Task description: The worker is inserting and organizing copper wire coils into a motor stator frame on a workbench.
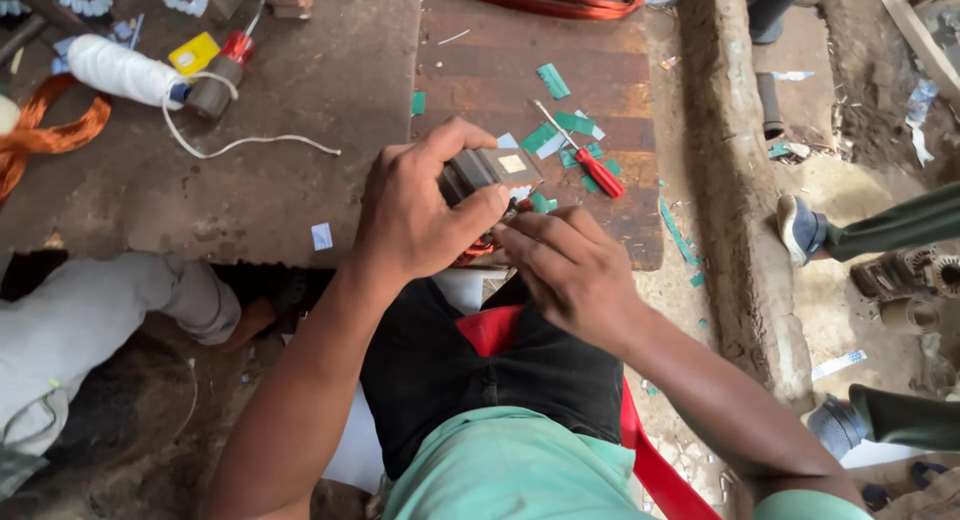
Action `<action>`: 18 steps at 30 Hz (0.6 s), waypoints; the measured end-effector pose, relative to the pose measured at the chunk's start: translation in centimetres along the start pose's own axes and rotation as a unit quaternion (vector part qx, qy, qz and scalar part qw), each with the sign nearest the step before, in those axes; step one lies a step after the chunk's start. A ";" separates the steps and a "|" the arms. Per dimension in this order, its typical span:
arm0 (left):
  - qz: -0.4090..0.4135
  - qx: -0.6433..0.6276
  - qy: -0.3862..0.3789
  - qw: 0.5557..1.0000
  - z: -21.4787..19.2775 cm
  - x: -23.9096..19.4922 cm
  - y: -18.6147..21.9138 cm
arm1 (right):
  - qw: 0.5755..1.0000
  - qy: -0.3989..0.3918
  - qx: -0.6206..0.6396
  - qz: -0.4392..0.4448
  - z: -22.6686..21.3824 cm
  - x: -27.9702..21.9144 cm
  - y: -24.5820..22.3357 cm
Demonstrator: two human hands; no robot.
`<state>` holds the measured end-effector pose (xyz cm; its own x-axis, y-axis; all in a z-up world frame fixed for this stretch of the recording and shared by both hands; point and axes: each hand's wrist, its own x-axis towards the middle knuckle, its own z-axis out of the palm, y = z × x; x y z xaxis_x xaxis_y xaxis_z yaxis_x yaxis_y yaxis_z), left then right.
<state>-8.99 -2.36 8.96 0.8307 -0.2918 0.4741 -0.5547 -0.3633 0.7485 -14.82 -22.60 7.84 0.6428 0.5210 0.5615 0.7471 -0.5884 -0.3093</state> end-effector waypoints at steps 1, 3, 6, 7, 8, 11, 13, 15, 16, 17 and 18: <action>-0.002 0.000 0.001 1.000 -0.1 -0.2 -0.1 | 1.000 -0.002 0.001 0.000 0.2 -0.2 0.4; 0.026 -0.008 0.000 1.000 -0.1 -0.1 -0.2 | 0.993 -0.062 -0.077 -0.066 0.5 -0.4 1.4; 0.034 -0.008 0.007 0.999 0.0 -0.2 -0.4 | 0.983 -0.090 -0.104 -0.125 1.1 -0.2 2.6; 0.032 -0.009 0.008 0.999 0.0 -0.3 -0.5 | 0.982 -0.092 -0.103 -0.126 1.0 -0.1 2.5; 0.029 -0.016 0.004 0.999 0.0 -0.3 -0.5 | 0.981 -0.101 -0.100 -0.134 0.9 0.0 2.5; 0.035 -0.020 0.008 0.999 -0.1 -0.2 -0.4 | 0.974 -0.119 -0.118 -0.153 1.2 -0.4 2.6; 0.040 -0.016 0.014 0.999 -0.1 -0.1 -0.4 | 0.969 -0.128 -0.135 -0.163 2.4 -1.1 3.5; -0.012 -0.046 0.001 0.999 -0.1 -0.2 -0.3 | 0.957 -0.087 -0.173 -0.215 3.9 -2.3 4.8; -0.013 -0.047 0.002 0.999 -0.1 0.0 -0.1 | 0.957 -0.088 -0.173 -0.215 3.8 -2.3 4.7; -0.022 -0.036 -0.003 0.999 -0.1 0.1 0.1 | 0.965 -0.067 -0.148 -0.204 3.6 -2.4 4.5; -0.031 -0.025 -0.008 0.999 -0.2 0.2 0.3 | 0.973 -0.047 -0.123 -0.192 3.4 -2.5 4.3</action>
<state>-9.00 -2.36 9.33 0.8621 -0.2850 0.4191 -0.4993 -0.3358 0.7987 -12.67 -24.31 2.46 0.3462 0.7783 0.5237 0.8794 -0.4637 0.1077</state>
